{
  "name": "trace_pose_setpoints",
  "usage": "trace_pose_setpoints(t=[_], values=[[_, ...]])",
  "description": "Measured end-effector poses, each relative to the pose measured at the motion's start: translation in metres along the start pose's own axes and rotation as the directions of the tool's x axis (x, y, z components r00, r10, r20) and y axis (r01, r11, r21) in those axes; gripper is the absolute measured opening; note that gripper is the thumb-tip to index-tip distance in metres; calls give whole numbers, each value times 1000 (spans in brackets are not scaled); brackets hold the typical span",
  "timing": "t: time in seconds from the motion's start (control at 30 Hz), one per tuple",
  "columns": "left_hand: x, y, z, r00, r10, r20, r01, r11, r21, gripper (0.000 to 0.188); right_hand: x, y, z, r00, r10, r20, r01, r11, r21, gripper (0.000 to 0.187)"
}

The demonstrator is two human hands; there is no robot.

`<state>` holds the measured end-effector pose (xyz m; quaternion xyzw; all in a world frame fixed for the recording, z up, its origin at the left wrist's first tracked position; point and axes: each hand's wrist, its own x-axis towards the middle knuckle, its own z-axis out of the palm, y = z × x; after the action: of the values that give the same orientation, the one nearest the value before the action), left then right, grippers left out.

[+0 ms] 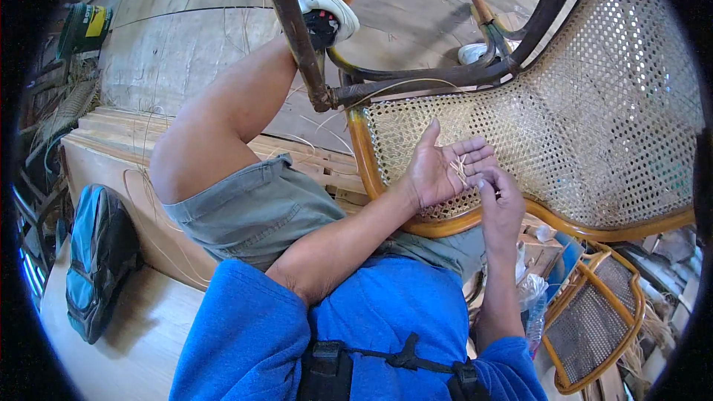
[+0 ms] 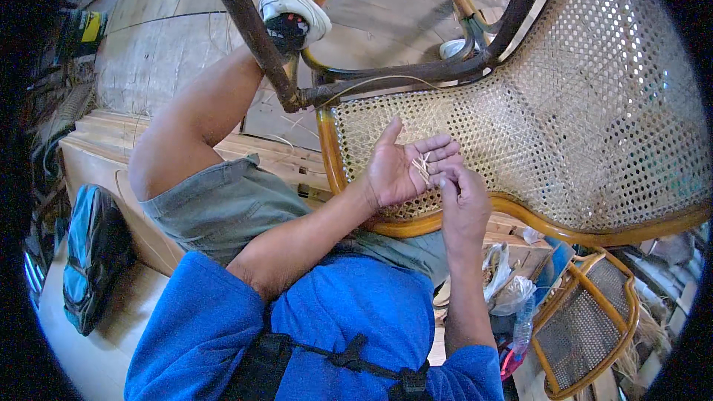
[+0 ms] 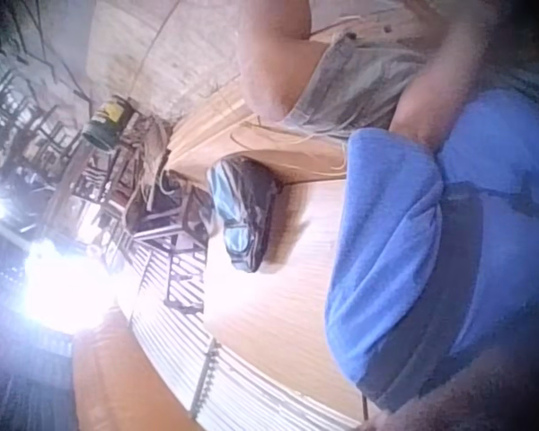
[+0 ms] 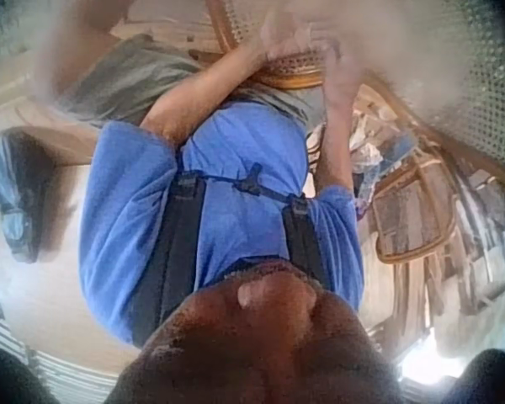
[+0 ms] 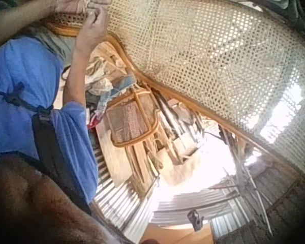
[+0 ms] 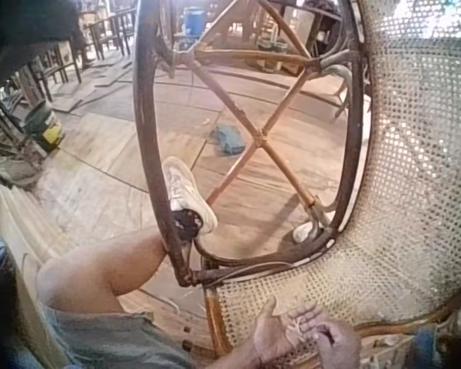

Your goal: The person weaves a rattan chair seat by threading thin strips through the frame and using a hammer to tap them into place. They repeatedly insert strips, adjust tension, and secure the weave along the edge of the seat.

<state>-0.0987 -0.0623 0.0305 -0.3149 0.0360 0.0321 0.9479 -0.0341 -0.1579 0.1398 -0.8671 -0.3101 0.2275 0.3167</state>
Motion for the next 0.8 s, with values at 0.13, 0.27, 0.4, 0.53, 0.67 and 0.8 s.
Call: trace_pose_setpoints(t=[0.13,0.27,0.4,0.53,0.67,0.8], values=[[-1,-8,11,984,73,-164,-67,997,42,89,-9,0,8,988,-149,45,154,972,-179,11],[-2,-2,3,999,-28,40,27,999,20,91,-6,2,1,992,-127,-1,125,980,-156,14],[-2,-4,3,984,-120,134,120,993,2,97,5,-1,-7,957,-289,-29,273,929,-251,19],[-3,-9,20,991,-116,-67,125,980,153,100,8,-3,-3,941,-337,-31,322,919,-227,26],[-5,-7,18,980,-197,2,195,971,136,102,14,-6,-2,895,-433,108,441,822,-359,32],[-6,-9,19,982,-169,-86,185,957,222,99,15,2,0,903,-383,194,429,826,-365,32]])
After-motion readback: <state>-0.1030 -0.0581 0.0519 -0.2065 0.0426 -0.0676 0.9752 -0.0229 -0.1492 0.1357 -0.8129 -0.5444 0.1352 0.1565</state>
